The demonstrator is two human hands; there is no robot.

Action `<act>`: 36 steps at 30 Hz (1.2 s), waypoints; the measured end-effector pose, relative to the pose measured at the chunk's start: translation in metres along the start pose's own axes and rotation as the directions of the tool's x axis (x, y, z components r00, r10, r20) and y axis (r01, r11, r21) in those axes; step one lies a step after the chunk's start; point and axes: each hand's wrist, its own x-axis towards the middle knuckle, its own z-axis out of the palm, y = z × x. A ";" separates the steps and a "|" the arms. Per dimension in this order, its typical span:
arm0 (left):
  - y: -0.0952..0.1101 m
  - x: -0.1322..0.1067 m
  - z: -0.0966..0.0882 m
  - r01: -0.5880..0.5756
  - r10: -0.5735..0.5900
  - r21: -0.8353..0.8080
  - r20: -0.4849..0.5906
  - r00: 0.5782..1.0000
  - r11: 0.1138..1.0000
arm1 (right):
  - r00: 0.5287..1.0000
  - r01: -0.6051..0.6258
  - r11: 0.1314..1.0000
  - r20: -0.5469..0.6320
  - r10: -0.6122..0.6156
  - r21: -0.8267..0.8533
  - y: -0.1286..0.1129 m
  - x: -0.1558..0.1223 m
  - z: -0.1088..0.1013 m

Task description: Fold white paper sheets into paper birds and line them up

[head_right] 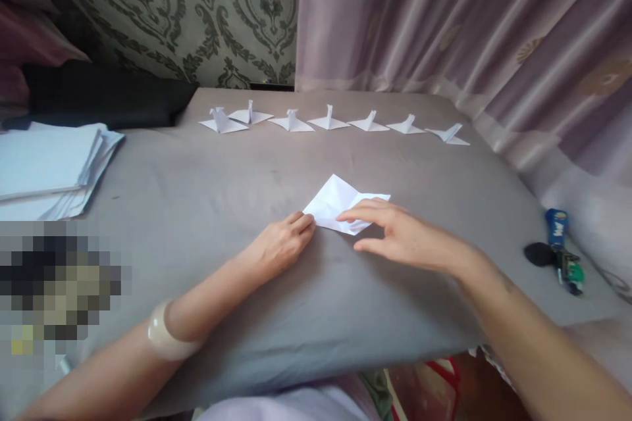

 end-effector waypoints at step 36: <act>-0.010 0.005 0.011 -0.100 0.101 0.016 -0.087 0.991 0.995 | 0.977 0.185 0.982 0.115 -0.179 -0.041 0.012 0.042 -0.009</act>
